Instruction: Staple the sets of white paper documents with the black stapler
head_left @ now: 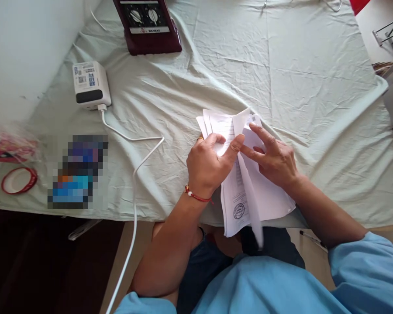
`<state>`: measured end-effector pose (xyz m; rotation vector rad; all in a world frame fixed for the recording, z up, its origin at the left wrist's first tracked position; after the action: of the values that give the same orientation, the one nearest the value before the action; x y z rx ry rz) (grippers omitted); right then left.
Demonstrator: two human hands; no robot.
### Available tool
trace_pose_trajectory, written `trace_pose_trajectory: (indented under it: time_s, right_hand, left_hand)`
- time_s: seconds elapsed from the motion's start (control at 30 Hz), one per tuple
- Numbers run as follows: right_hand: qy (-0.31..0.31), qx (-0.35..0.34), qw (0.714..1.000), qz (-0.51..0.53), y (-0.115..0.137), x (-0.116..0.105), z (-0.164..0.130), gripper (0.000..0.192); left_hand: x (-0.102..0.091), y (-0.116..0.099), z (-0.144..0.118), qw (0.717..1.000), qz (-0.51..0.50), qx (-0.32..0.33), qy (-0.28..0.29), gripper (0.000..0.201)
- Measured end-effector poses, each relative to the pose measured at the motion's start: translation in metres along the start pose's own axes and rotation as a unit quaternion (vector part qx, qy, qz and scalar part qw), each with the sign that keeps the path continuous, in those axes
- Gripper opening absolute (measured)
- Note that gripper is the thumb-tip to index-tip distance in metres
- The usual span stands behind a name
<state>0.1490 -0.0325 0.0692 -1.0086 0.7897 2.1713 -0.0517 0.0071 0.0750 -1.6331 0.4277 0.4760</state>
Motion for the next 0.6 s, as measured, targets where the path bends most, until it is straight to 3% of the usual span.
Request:
trace_pose_trajectory:
  time_s: [0.23, 0.4, 0.5, 0.6]
  right_hand:
    - [-0.013, -0.047, 0.998, -0.025, 0.009, 0.002, -0.003, 0.058]
    - [-0.027, -0.04, 0.998, -0.031, 0.006, 0.001, -0.002, 0.064]
    - [-0.065, 0.009, 0.998, -0.017, -0.018, -0.004, -0.007, 0.055]
    - [-0.097, 0.108, 0.989, 0.032, -0.059, -0.004, -0.02, 0.052]
  left_hand:
    - [0.002, -0.001, -0.003, 1.0, 0.007, 0.004, -0.004, 0.051]
    - [-0.004, 0.002, 0.001, 0.999, -0.029, 0.006, -0.027, 0.014]
    - [0.0, 0.022, 0.014, 0.994, -0.098, -0.043, -0.004, 0.012]
    - [0.004, 0.043, 0.025, 0.979, -0.183, -0.09, 0.006, 0.016]
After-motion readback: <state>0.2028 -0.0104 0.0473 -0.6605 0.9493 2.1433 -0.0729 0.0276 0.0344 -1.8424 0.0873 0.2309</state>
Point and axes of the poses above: each hand's wrist, its own z-axis towards the middle knuckle, its own x-axis out of the palm, y = z × x, the point moved 9 cm from there along z, towards the middle knuckle, and after that the axes turned 10 degrees about -x, right-handed, at the moved point
